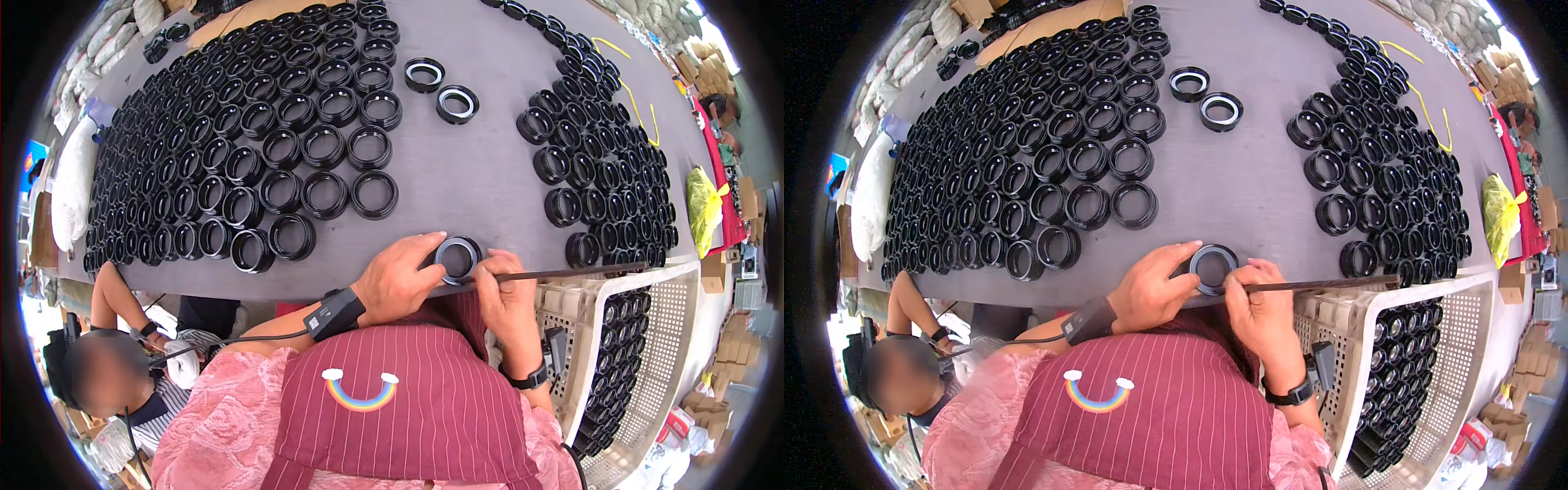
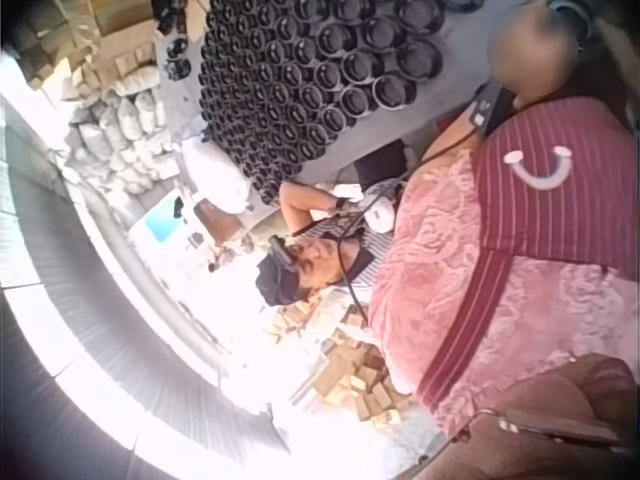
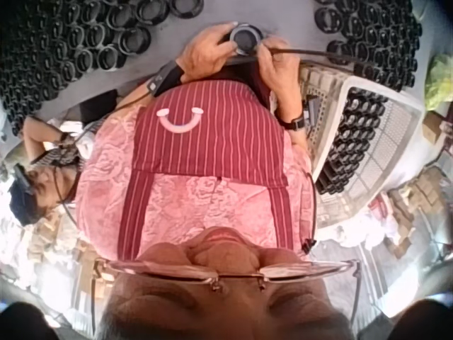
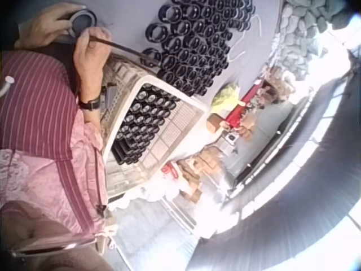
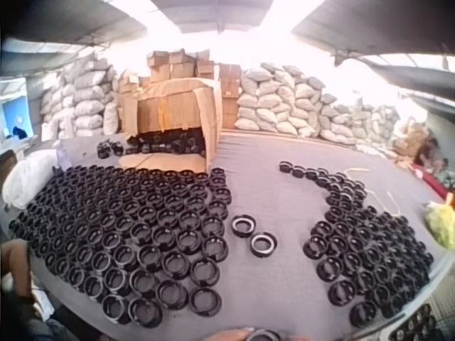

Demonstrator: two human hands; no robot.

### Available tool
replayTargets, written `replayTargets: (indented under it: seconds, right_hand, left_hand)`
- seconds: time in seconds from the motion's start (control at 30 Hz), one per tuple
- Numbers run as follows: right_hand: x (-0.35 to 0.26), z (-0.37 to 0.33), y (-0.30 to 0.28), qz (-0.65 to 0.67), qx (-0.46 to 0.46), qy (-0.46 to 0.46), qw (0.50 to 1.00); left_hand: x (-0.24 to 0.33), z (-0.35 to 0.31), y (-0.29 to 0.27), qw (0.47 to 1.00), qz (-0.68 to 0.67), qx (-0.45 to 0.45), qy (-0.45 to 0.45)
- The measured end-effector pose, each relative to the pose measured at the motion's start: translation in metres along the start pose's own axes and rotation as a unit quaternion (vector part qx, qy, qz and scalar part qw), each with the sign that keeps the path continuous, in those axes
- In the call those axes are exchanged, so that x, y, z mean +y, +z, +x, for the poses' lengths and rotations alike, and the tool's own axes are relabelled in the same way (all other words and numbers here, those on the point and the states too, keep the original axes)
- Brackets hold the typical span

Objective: Inspecting and deburring plastic rings using a metal pick.

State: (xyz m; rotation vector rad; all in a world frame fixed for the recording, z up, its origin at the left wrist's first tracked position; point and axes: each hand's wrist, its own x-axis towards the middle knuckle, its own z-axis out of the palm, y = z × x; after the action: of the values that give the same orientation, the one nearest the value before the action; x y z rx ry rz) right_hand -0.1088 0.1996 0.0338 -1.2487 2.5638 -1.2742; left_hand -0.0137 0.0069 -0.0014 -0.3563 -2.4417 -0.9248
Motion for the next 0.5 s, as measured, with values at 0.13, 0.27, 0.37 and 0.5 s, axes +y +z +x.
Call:
replayTargets:
  seconds: [0.13,0.27,0.37,0.5]
  right_hand:
    - [0.002,-0.008,0.028,0.115,0.03,-0.018,0.993]
    - [-0.006,-0.008,0.034,0.074,0.095,-0.041,0.992]
    - [0.008,-0.011,0.04,0.049,0.136,-0.057,0.988]
    - [0.02,-0.034,0.036,0.316,0.262,0.063,0.91]
  left_hand:
    - [-0.004,-0.004,0.002,1.0,-0.018,-0.01,-0.016]
    - [0.0,0.003,0.0,0.992,-0.092,-0.013,-0.09]
    - [0.005,0.015,0.005,0.994,-0.065,-0.015,-0.083]
    - [0.005,0.036,0.013,0.975,-0.123,-0.011,-0.187]
